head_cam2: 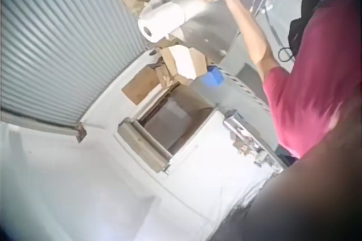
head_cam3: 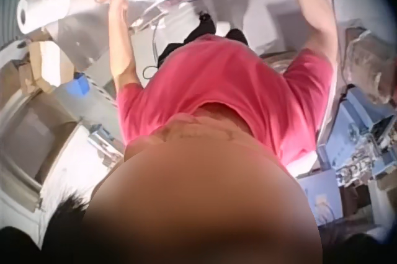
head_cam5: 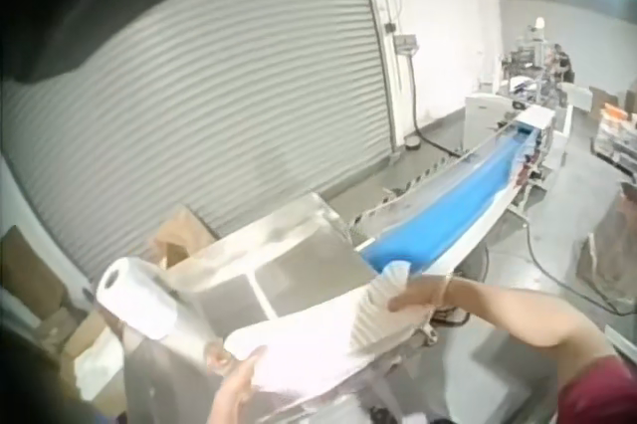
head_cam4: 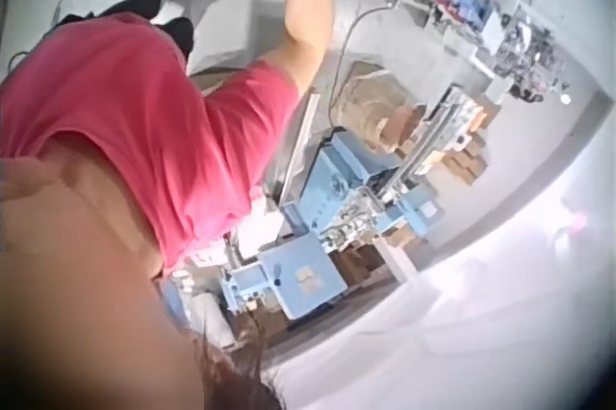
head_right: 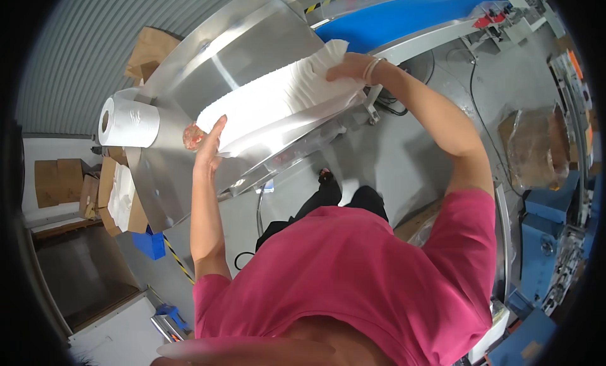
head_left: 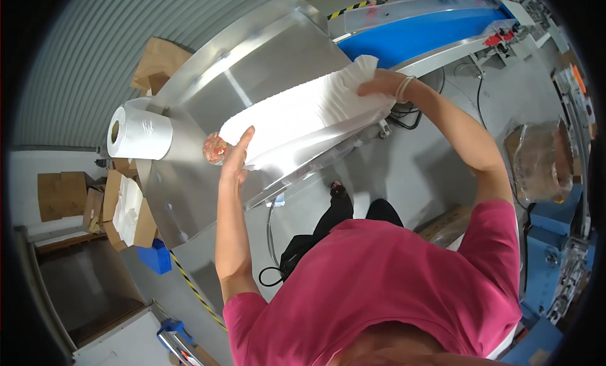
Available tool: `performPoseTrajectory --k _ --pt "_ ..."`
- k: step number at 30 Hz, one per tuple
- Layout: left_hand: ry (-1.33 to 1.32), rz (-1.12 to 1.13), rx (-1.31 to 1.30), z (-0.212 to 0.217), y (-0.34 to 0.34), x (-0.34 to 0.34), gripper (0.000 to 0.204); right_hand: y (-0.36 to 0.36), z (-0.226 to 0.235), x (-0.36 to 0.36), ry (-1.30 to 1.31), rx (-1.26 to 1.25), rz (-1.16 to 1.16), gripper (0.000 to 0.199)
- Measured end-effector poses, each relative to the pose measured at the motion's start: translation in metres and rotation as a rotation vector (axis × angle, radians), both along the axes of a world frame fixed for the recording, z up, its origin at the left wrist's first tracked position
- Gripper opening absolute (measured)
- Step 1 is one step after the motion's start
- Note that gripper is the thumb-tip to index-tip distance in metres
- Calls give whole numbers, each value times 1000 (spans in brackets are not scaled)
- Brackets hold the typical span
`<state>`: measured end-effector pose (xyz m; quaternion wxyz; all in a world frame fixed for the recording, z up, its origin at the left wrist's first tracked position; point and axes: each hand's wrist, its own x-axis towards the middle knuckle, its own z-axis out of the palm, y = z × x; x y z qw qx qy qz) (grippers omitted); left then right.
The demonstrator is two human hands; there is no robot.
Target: The recorder is packing stacks of folded paper napkins into a packaging machine or onto a conveyor belt.
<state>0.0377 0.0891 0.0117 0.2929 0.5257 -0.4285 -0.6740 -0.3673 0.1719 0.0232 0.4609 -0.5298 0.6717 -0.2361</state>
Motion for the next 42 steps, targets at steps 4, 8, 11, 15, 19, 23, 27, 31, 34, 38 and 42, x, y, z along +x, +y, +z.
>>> performPoseTrajectory --k 4,8,11,15,19,23,27,31,34,38,42 --pt "-90 133 -60 -16 -16 28 81 -33 -12 11 -200 27 83 46" --pt "-820 246 -443 22 -5 27 77 -57 -10 34 -126 -21 189 45" --pt "-1427 298 -1101 12 14 33 84 -64 9 51 76 323 223 73" --pt "-973 54 -1174 27 65 -63 91 -56 14 34 -220 266 78 84" --pt "-1016 -72 -1302 2 93 -152 87 -63 18 6 -483 284 115 89" --pt "-1257 -127 -1132 -22 89 -189 81 -71 17 -7 -642 350 292 84" --pt "-1071 75 -1135 -12 96 -210 86 -86 22 -21 -623 372 378 94" --pt "-1067 89 -1045 15 96 -259 97 -101 -15 -23 -693 394 422 98" --pt "-1156 90 -960 11 91 -268 80 -102 1 -24 -648 395 474 98" --pt "-1163 86 -944 4 88 -269 65 -107 6 -25 -454 355 425 91" --pt "-1182 93 -967 4 87 -271 62 -116 -9 -13 -304 236 541 82"
